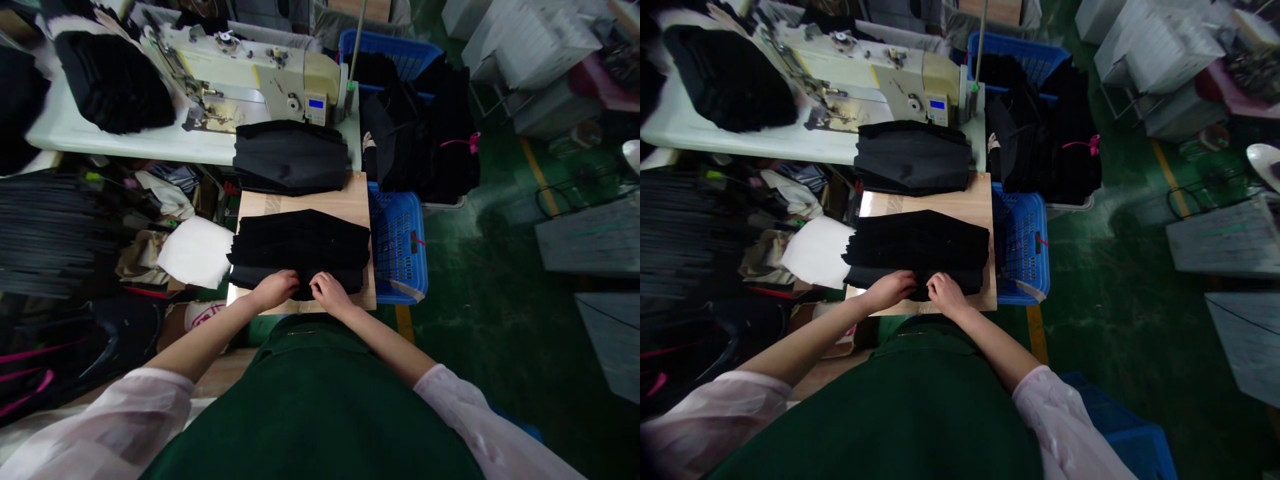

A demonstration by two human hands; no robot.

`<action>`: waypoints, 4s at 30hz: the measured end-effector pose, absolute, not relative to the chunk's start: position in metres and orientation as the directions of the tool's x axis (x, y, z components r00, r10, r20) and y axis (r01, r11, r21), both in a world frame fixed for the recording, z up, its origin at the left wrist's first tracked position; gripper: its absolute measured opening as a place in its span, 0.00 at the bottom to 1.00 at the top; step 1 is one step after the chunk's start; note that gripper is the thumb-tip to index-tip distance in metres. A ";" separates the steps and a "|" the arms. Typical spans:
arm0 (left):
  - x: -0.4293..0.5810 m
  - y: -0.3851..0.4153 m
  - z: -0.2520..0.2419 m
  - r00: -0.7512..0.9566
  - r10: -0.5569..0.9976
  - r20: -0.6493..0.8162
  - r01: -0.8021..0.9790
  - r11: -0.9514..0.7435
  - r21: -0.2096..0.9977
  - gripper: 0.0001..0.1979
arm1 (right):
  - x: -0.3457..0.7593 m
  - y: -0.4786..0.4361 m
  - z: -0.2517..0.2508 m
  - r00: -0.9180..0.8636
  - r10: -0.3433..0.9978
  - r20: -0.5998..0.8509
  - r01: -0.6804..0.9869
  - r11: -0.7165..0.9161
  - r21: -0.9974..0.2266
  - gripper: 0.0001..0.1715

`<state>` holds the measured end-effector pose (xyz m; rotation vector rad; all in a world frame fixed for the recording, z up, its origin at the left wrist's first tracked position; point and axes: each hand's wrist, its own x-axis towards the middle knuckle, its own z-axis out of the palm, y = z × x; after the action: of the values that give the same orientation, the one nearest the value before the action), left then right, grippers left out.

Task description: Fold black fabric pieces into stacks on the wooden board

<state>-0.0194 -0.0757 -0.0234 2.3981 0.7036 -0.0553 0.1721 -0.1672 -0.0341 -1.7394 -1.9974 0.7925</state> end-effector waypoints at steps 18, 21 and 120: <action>-0.027 -0.054 0.004 0.929 0.355 0.105 0.294 -0.879 0.374 0.15 | 0.164 -0.185 -0.037 -0.337 0.931 -0.141 0.861 0.245 -0.446 0.14; -0.016 -0.034 0.003 0.862 0.495 0.111 0.421 -0.821 0.387 0.14 | 0.166 -0.181 -0.038 -0.330 0.934 -0.137 0.843 0.226 -0.489 0.12; -0.032 -0.064 -0.036 0.776 0.552 -0.305 0.522 -0.289 0.803 0.12 | 0.168 -0.158 -0.042 -0.165 0.951 -0.262 0.761 -0.047 -0.647 0.07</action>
<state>-0.0324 -0.0643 -0.0364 1.9469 0.8107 0.0370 0.1676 -0.1581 -0.0417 -1.8308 -1.9617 1.0199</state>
